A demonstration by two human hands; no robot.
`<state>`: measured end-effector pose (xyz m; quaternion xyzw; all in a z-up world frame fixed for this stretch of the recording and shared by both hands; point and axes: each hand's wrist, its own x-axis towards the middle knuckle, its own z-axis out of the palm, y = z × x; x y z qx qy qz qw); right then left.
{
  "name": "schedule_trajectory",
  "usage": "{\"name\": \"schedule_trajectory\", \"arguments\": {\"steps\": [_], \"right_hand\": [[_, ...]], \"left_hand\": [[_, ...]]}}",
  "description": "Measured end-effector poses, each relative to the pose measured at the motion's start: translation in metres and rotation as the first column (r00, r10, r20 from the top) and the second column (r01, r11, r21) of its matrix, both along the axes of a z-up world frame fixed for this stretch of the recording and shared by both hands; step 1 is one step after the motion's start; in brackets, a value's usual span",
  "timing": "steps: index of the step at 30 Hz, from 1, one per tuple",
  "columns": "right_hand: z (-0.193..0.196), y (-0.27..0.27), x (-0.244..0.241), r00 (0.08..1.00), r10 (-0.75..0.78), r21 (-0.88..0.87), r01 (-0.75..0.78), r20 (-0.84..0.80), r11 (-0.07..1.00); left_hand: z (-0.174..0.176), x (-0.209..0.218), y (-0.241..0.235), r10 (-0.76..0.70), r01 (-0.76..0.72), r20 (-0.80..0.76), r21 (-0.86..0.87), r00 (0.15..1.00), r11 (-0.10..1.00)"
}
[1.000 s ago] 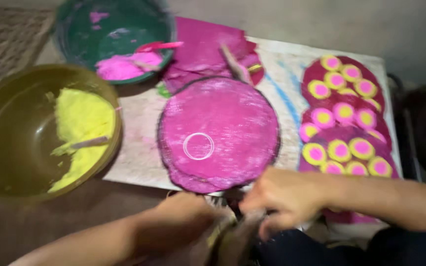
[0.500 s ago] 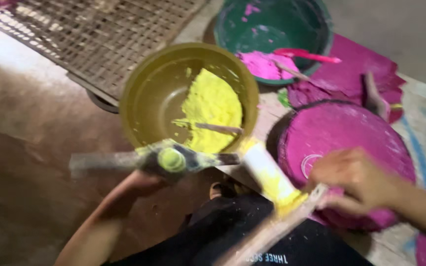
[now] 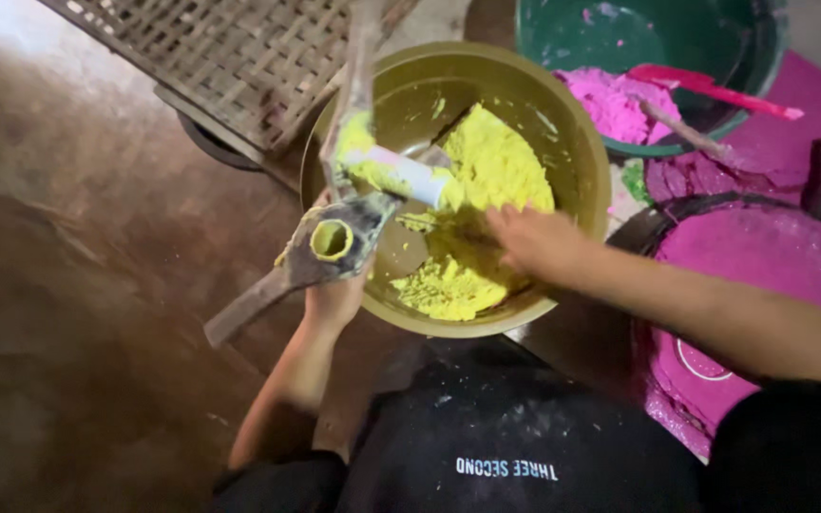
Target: The person uses a manual dough press to form yellow dough into ring shapes on a pink sheet, then places pink dough on top to create layered rings. They repeat this process multiple times, arranging the finished pieces on a tray.
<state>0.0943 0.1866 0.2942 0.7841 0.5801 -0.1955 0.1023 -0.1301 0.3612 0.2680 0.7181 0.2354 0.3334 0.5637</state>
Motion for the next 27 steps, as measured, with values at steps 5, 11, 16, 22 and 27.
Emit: {"name": "schedule_trajectory", "arguments": {"steps": [5,11,16,22,27], "right_hand": [[-0.030,0.023,-0.017,0.989,0.109,0.010,-0.110,0.099,0.994],[0.017,0.018,0.033,0.988,-0.122,-0.359,0.080,-0.094,0.930],[-0.004,-0.012,0.018,0.983,0.132,-0.240,-0.160,-0.131,0.957],[-0.053,-0.024,0.007,0.939,0.216,-0.080,-0.245,-0.268,0.966],[-0.055,-0.026,-0.004,0.895,0.203,0.040,-0.204,-0.396,0.978]], "left_hand": [[-0.002,0.012,0.002,0.202,-0.208,0.065,0.494,0.977,0.845],[-0.009,0.024,-0.002,0.152,-0.185,0.200,0.159,0.968,0.970],[-0.020,0.026,-0.002,0.085,-0.051,0.288,-0.121,0.954,0.991],[-0.030,0.028,-0.005,0.247,0.045,0.505,-0.498,0.827,0.866],[-0.019,0.023,-0.011,0.333,-0.341,0.075,0.291,0.940,0.894]]}}
